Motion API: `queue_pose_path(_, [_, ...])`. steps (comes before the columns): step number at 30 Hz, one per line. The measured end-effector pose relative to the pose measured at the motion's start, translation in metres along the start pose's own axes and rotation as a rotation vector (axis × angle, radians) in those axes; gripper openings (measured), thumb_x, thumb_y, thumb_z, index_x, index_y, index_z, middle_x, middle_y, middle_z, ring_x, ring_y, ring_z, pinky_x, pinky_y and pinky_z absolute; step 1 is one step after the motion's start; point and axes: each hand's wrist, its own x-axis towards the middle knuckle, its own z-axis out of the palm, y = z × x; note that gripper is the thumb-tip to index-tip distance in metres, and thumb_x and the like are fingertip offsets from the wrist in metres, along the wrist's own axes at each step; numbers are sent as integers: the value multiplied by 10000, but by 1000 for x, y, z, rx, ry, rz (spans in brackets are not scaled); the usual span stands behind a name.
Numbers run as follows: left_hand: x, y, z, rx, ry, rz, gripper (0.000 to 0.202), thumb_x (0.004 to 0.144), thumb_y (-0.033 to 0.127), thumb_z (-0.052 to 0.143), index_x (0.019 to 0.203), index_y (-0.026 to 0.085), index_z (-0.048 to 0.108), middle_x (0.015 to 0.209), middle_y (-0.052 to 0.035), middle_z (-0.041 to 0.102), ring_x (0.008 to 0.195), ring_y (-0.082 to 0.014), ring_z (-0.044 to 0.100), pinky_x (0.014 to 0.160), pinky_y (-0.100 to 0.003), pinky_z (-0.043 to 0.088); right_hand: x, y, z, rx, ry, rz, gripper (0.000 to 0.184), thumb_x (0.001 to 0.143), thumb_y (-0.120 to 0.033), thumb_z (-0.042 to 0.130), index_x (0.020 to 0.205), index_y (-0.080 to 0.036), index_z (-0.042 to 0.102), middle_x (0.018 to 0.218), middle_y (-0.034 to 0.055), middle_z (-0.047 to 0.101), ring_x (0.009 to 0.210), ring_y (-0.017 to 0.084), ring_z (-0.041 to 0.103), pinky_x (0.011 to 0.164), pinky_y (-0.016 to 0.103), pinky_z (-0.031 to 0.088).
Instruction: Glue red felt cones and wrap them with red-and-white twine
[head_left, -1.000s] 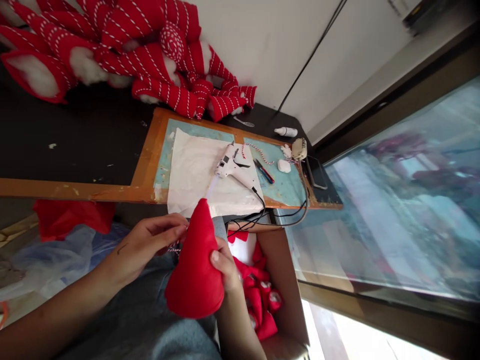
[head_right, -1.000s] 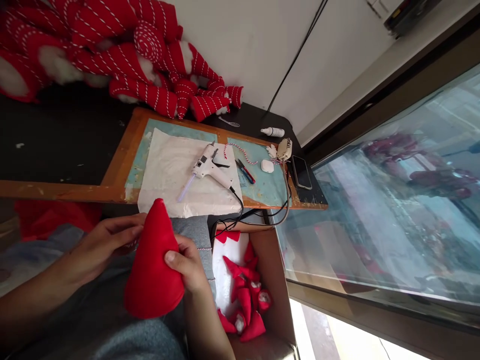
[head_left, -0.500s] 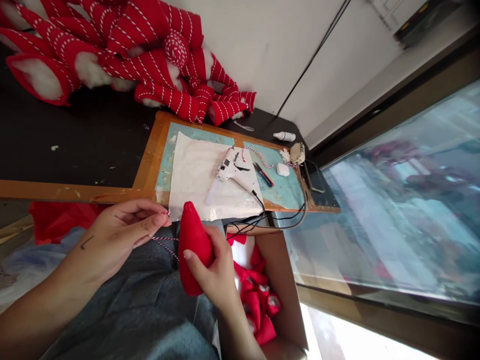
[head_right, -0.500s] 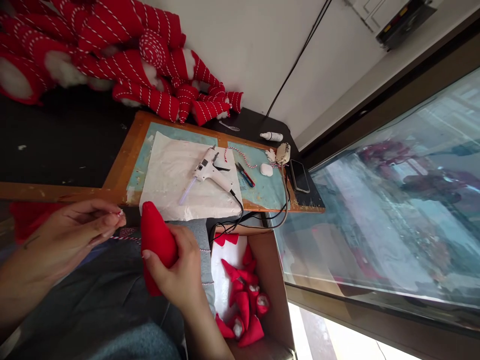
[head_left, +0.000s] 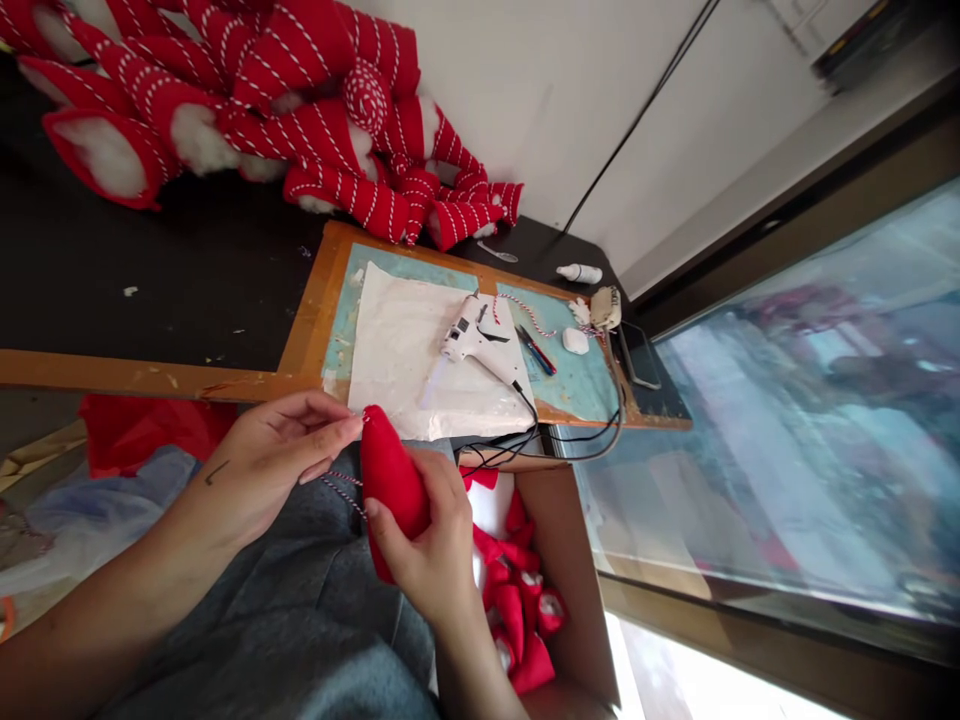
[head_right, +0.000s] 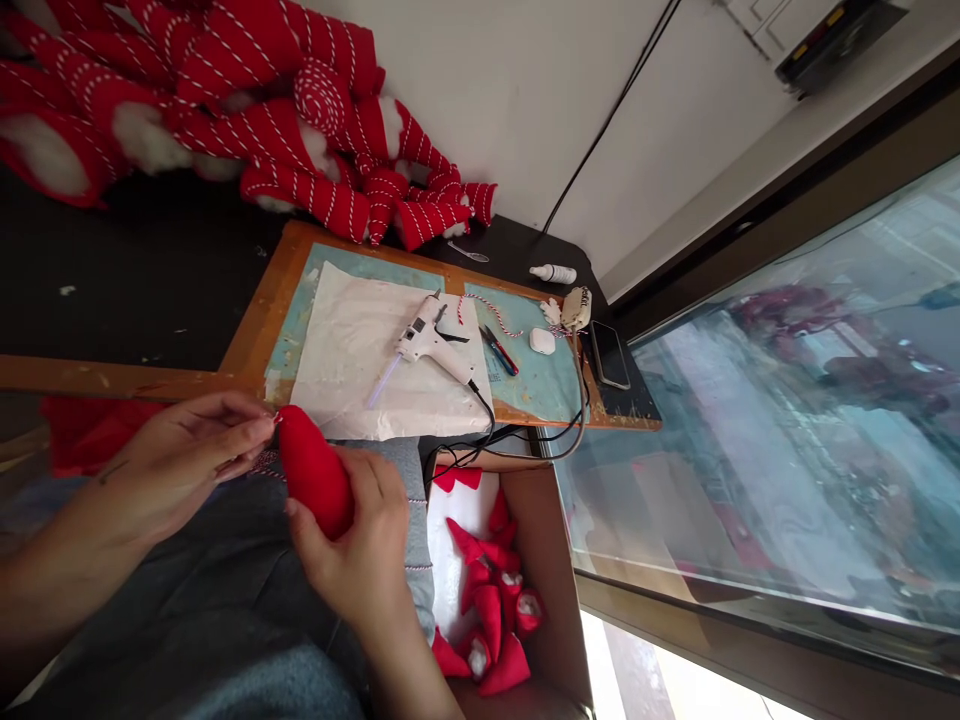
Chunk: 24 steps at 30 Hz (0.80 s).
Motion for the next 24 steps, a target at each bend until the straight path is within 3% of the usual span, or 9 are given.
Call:
queue_pose_path(8, [2, -3, 1, 9, -19, -25, 380, 675, 434, 1038, 740, 170, 773, 695, -6, 674, 525, -68, 503, 447, -141, 417, 0, 4, 0, -51, -7, -21, 427, 907, -390, 791, 1324, -332, 718, 1227, 77, 784, 1115, 343, 718, 986, 516, 576])
queue_pose_path(11, [2, 0, 2, -11, -29, -50, 407, 649, 432, 1049, 768, 174, 757, 681, 5, 657, 540, -80, 524, 442, -137, 429, 0, 4, -1, -94, 3, -34, 408, 921, -379, 778, 1317, -310, 714, 1227, 77, 788, 1117, 332, 719, 985, 508, 576])
queue_pose_path(16, [-1, 5, 5, -21, -56, -96, 506, 694, 569, 990, 945, 194, 762, 728, -7, 666, 610, -125, 581, 445, -155, 482, 0, 3, -2, -76, -11, -24, 382, 938, -392, 764, 1286, -238, 725, 1209, 111, 796, 1118, 330, 723, 987, 493, 571])
queue_pose_path(24, [-2, 3, 7, 7, -45, -16, 390, 717, 420, 1002, 968, 226, 773, 863, -7, 654, 669, -116, 582, 445, -126, 479, -1, -3, 0, -22, -47, 2, 415, 892, -370, 777, 1245, -154, 755, 1172, 149, 798, 1075, 352, 725, 951, 519, 573])
